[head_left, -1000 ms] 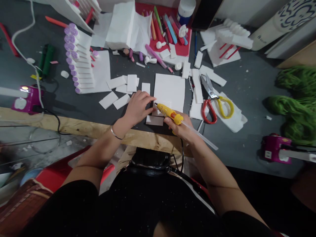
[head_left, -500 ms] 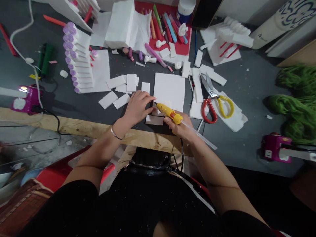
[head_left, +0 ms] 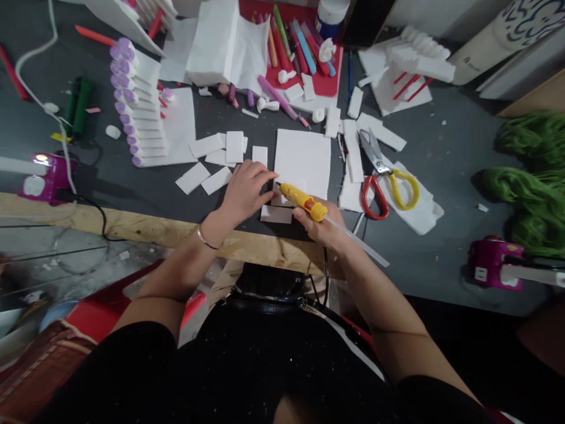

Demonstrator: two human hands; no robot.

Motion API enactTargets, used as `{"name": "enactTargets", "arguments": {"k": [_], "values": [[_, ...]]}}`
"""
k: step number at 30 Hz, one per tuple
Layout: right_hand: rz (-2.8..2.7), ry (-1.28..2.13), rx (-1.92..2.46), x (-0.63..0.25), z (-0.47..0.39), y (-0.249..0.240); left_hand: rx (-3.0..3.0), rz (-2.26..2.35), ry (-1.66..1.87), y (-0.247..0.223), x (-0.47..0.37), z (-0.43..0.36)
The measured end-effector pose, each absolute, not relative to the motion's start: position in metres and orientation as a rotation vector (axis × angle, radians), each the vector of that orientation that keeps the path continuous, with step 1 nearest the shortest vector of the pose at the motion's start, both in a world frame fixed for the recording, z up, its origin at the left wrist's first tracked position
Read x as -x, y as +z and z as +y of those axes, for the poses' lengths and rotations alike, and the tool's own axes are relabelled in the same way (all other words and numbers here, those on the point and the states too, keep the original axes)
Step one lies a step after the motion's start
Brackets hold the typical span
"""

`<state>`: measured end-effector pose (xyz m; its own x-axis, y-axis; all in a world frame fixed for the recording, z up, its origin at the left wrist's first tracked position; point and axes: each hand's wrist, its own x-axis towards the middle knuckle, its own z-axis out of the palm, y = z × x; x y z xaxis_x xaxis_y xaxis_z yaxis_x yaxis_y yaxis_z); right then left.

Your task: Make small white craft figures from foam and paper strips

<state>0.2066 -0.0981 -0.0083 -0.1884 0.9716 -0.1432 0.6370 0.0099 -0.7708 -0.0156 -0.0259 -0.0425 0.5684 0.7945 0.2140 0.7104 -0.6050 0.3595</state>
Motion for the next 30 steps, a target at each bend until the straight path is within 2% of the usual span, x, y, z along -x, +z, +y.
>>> {"name": "enactTargets", "arguments": {"k": [17, 27, 30], "values": [[-1.798, 1.07, 1.685, -0.206, -0.099, -0.003, -2.577, 1.258, 0.54, -0.047, 0.018, -0.023], [-1.731, 1.072, 1.627, -0.209, -0.094, -0.003, -2.417, 1.206, 0.514, -0.028, 0.008, -0.008], [-1.743, 0.978, 1.649, -0.208, -0.09, -0.004, -2.332, 1.199, 0.562, -0.028, 0.001, 0.0]]}}
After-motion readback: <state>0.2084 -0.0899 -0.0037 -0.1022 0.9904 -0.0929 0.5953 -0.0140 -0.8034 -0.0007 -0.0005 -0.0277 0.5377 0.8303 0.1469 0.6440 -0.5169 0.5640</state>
